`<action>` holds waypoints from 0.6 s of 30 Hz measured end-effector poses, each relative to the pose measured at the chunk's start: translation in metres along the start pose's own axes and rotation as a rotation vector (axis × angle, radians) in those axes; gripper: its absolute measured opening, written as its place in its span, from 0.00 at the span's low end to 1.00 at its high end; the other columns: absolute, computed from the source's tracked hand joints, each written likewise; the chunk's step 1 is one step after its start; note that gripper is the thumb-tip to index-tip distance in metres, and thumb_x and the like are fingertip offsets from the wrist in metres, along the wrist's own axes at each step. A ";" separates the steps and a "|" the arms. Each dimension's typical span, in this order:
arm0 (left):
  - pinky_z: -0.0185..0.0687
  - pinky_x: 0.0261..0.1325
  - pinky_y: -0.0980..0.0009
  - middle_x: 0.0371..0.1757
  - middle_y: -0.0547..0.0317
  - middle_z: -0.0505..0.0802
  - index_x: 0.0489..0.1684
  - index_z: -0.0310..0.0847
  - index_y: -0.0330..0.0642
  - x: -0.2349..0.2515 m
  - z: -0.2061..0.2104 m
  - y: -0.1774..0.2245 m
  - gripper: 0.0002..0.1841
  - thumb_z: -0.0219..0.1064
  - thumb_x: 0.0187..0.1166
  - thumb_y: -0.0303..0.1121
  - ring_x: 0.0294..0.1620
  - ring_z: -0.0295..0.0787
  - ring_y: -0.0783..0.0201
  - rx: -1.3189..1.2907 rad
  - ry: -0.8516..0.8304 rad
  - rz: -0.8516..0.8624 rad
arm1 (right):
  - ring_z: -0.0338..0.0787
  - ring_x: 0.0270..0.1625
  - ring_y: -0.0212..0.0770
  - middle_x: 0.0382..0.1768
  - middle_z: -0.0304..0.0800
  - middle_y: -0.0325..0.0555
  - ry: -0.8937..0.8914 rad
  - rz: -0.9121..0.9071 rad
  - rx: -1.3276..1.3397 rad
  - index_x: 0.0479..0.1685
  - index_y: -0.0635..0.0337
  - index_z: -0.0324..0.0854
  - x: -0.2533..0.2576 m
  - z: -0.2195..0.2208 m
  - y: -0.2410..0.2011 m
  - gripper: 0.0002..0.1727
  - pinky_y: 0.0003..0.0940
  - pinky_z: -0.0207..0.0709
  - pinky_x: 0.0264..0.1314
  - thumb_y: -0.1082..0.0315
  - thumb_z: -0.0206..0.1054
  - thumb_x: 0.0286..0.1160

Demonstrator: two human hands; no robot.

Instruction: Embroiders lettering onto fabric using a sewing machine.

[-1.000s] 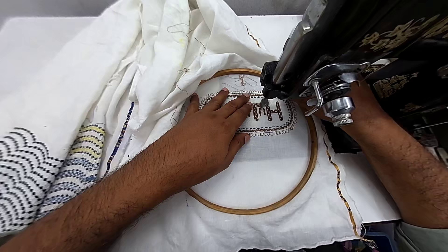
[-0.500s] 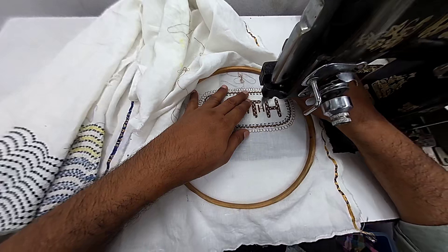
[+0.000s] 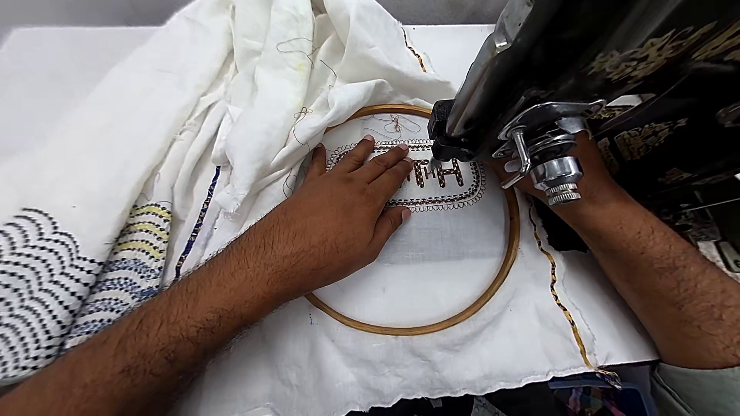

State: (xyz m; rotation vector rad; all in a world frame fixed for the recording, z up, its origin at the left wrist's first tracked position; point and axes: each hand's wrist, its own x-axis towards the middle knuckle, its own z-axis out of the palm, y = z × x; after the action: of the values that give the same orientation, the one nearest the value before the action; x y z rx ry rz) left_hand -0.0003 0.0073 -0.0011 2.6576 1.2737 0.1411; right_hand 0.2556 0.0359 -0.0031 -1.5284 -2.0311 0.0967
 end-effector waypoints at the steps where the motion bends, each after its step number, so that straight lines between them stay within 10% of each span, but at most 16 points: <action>1: 0.43 0.84 0.23 0.93 0.61 0.66 0.92 0.63 0.49 0.000 0.000 0.000 0.33 0.41 0.92 0.54 0.95 0.52 0.46 0.002 0.001 -0.002 | 0.89 0.49 0.56 0.43 0.88 0.67 -0.004 0.002 -0.004 0.46 0.73 0.84 0.000 0.000 -0.001 0.17 0.54 0.76 0.54 0.63 0.68 0.75; 18: 0.47 0.83 0.24 0.93 0.61 0.65 0.92 0.62 0.51 -0.007 -0.005 0.002 0.33 0.40 0.91 0.55 0.95 0.53 0.47 0.028 -0.036 -0.017 | 0.89 0.49 0.52 0.41 0.89 0.61 -0.040 0.057 0.008 0.44 0.70 0.84 0.002 0.002 0.000 0.11 0.52 0.77 0.52 0.72 0.72 0.66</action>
State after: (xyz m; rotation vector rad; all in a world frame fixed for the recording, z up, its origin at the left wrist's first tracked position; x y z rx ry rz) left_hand -0.0038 0.0007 0.0040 2.6598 1.2957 0.0727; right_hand 0.2547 0.0383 -0.0040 -1.5909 -2.0161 0.1592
